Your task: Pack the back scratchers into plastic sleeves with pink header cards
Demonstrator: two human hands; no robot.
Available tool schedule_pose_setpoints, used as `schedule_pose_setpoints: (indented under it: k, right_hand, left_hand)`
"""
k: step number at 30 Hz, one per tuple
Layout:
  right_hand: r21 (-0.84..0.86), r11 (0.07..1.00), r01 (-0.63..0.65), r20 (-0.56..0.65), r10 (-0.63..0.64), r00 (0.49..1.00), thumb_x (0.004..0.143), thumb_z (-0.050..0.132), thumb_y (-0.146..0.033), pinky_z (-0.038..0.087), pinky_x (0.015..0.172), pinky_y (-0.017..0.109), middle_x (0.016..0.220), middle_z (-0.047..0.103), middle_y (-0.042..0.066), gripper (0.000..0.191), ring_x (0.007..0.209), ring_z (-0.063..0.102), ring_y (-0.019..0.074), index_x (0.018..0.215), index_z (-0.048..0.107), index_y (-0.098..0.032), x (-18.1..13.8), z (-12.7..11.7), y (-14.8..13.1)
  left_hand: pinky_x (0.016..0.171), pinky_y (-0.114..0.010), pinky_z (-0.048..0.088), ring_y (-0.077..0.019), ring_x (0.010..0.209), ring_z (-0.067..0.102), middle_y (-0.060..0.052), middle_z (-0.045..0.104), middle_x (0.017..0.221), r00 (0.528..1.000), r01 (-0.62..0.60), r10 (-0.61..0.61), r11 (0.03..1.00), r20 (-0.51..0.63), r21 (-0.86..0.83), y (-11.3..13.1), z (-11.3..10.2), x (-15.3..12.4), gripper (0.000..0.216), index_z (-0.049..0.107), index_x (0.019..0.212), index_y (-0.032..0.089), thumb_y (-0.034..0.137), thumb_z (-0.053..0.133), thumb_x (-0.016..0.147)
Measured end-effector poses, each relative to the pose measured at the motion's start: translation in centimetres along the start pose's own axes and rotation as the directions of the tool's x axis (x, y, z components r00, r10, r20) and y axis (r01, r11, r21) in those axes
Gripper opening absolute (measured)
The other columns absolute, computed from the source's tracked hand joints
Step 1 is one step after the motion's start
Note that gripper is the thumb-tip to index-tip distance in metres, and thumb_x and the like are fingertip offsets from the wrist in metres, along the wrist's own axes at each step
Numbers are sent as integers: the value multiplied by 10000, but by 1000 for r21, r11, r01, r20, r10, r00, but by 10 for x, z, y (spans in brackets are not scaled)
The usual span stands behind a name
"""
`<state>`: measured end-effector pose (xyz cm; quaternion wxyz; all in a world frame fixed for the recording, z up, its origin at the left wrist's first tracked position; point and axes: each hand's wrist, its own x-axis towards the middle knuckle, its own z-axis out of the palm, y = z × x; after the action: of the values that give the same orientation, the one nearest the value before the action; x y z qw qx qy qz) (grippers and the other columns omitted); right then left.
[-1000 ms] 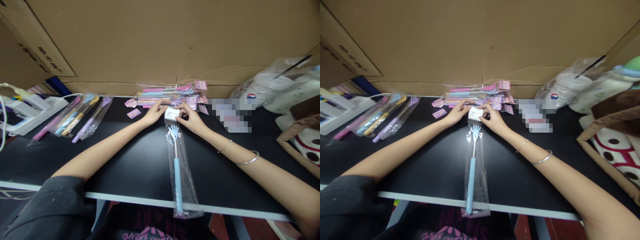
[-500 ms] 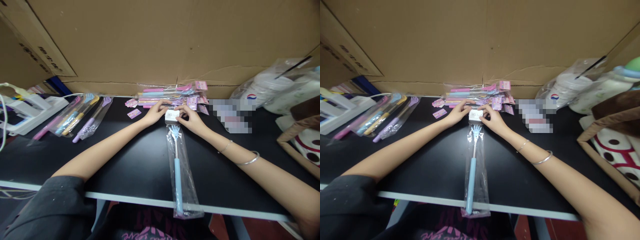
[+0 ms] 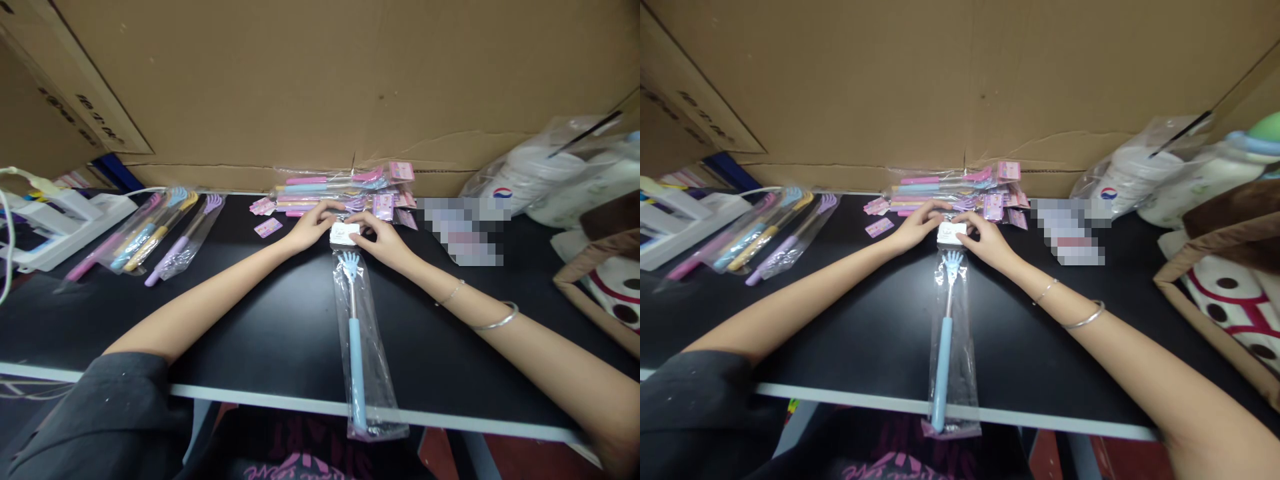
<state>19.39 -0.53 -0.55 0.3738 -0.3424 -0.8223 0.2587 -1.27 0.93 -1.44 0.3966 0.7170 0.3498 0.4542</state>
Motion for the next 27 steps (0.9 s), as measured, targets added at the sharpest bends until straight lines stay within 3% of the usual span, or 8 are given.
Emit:
schedule_pose_setpoints:
  k: [12,20,27]
  right_hand:
    - [13,1000,-19,6,19,1000,841,560,-244,461,780,342,916,669,27,191,824,594,191,1019,628,-225,0,0,-1]
    - [59,997,-39,12,38,999,856,554,-269,467,817,350,923,688,32,205,833,618,188,1030,639,-200,0,0,-3]
    - [-5,1000,22,42,-22,999,842,563,-247,467,845,370,1075,689,42,255,898,598,203,1083,645,-227,0,-1,-3]
  left_hand:
    - [798,-268,453,-143,842,618,-21,661,930,1000,-1,1,1000,17,-10,0,0,0,186,561,1084,181,218,519,907]
    - [833,-287,465,-169,918,645,-54,680,1014,1000,-2,3,1000,31,-21,3,-1,-1,219,551,1114,165,232,514,909]
    - [846,-284,459,-157,895,639,-40,680,1015,1000,-20,20,1000,18,17,1,-1,0,234,553,1136,179,226,517,910]
